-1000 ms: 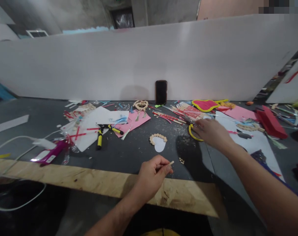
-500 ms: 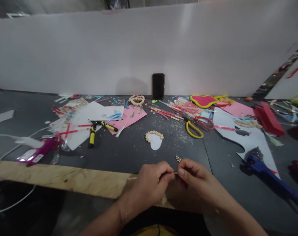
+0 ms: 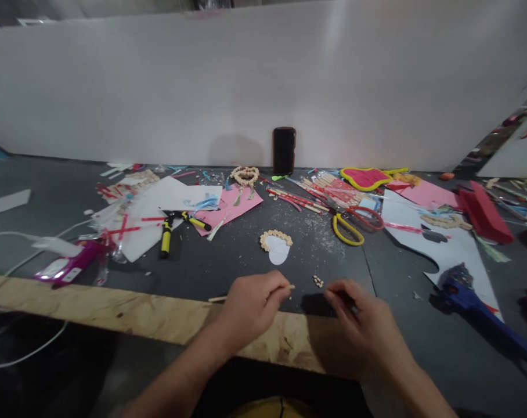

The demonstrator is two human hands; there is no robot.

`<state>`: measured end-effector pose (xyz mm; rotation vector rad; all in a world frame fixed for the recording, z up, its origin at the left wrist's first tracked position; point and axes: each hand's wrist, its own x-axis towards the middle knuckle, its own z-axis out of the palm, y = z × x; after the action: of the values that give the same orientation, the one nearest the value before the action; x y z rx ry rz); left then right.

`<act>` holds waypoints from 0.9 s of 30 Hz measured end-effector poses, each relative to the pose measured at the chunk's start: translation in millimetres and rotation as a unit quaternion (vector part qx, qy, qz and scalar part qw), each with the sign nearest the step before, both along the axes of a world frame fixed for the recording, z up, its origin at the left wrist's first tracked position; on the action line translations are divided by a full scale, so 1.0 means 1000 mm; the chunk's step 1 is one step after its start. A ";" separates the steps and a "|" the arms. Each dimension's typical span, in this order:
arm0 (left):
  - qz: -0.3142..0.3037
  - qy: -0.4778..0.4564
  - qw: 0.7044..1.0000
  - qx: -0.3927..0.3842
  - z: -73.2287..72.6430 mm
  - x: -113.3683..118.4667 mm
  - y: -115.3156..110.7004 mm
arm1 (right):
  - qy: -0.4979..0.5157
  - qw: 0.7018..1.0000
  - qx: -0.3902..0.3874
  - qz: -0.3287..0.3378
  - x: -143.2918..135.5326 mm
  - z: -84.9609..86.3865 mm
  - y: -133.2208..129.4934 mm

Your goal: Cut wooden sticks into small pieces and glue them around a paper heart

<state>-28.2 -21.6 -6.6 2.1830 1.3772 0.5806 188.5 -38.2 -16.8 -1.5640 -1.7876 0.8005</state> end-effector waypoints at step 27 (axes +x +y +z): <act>-0.095 0.057 0.990 0.085 -0.012 0.004 0.017 | -0.382 0.847 0.256 -0.266 0.150 -0.003 -0.039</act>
<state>-24.0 -4.2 -18.4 2.4843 1.1948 0.5262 338.8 -77.2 -20.3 -1.9685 -1.6815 -0.6182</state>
